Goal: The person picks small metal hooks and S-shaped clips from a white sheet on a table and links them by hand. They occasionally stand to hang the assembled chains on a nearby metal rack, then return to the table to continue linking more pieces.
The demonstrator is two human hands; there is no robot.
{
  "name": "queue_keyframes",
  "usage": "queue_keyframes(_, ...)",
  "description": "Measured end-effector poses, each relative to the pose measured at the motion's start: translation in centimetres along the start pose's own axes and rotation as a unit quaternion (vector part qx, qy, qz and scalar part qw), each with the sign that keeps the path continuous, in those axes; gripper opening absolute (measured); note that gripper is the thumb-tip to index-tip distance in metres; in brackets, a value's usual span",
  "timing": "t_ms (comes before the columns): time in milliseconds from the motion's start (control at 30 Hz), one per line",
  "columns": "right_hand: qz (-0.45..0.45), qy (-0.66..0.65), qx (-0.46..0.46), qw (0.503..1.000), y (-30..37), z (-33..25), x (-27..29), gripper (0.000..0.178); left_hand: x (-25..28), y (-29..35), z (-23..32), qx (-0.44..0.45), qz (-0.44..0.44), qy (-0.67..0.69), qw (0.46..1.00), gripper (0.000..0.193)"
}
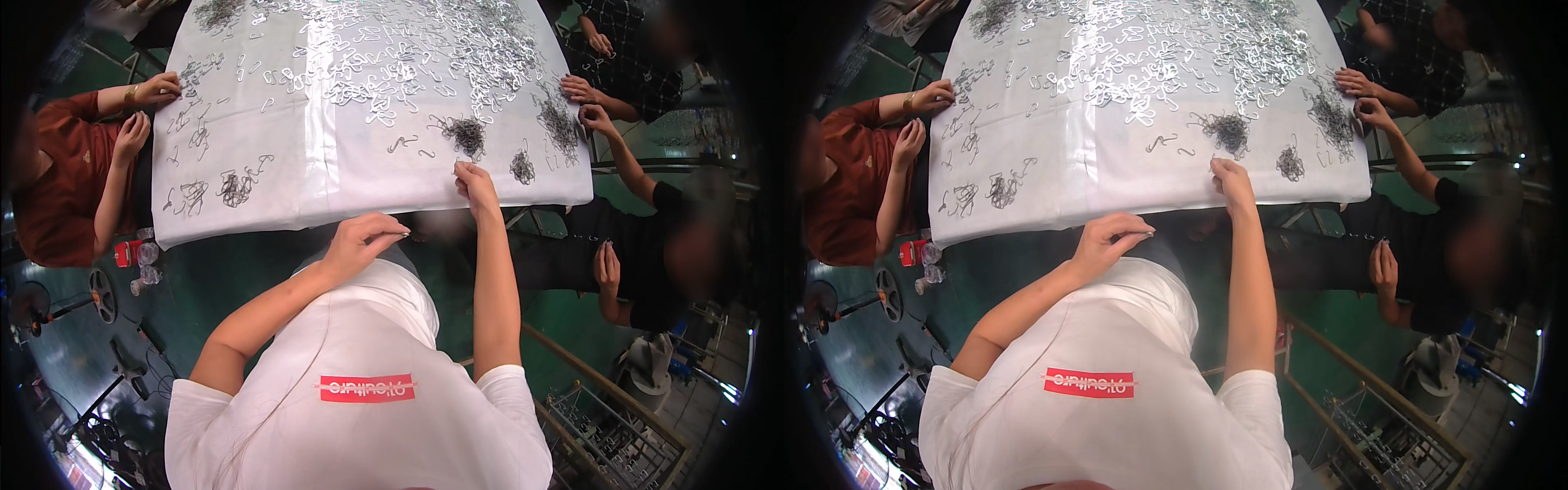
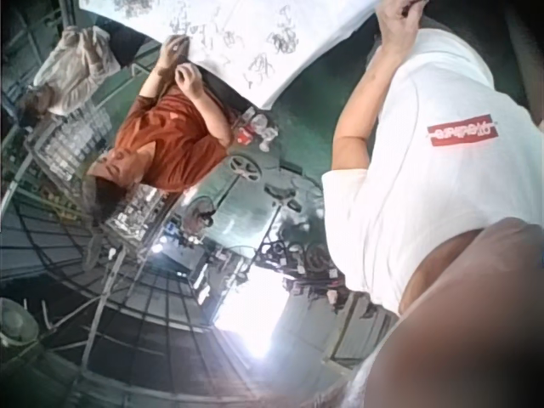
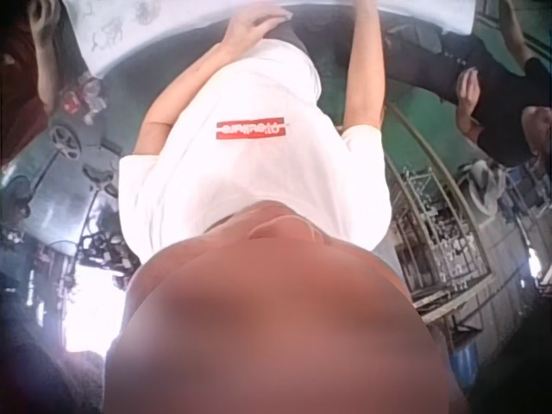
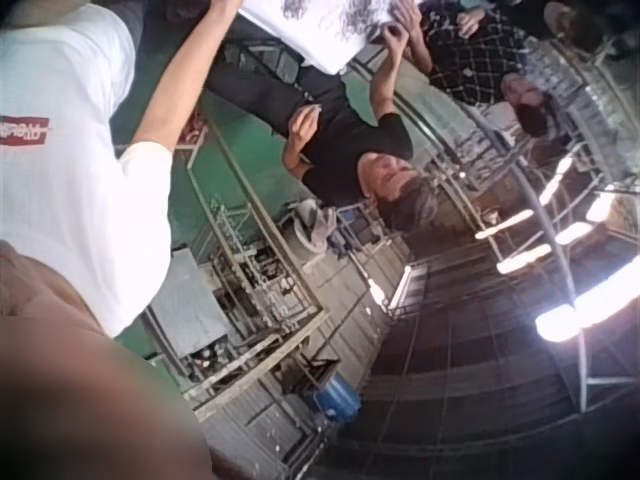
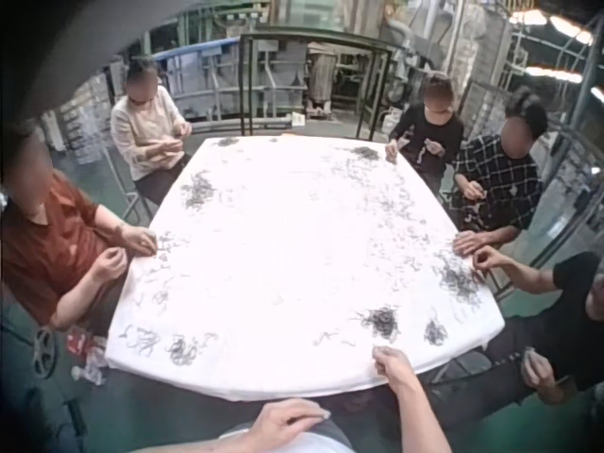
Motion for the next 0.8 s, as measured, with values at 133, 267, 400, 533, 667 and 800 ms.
queue_keyframes(133, -0.163, -0.205, 0.046, 0.964, 8.5, -1.5, -5.6, 0.016, -0.2, 0.3, 0.4, -0.017, 0.014, -0.017, 1.0, 0.015)
queue_keyframes(267, -0.17, -0.258, 0.109, 0.945, 15.8, -2.7, -8.6, 0.015, -0.5, 0.4, 0.3, 0.002, 0.009, -0.004, 1.0, 0.014)
queue_keyframes(400, -0.123, -0.241, 0.147, 0.951, 19.0, -2.4, -9.2, 0.015, -1.1, 0.4, 0.5, 0.011, -0.008, -0.016, 1.0, 0.013)
queue_keyframes(533, -0.088, -0.219, 0.172, 0.957, 19.3, -1.7, -8.9, 0.016, -1.6, 0.5, 0.8, 0.007, -0.016, -0.022, 1.0, 0.013)
queue_keyframes(667, -0.049, -0.206, 0.205, 0.956, 19.2, -1.6, -8.2, 0.013, -2.0, 0.6, 1.3, -0.022, -0.017, -0.032, 0.999, 0.013)
queue_keyframes(800, -0.02, -0.186, 0.241, 0.952, 19.4, -1.9, -7.9, 0.009, -1.9, 0.4, 1.0, -0.036, -0.012, -0.024, 0.999, 0.015)
Point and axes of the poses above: each hand's wrist, its own y-axis away from the middle knuckle, its own x-axis out of the back of the hand, z = x × y, the point moved 10 cm from there along -y, towards the middle knuckle
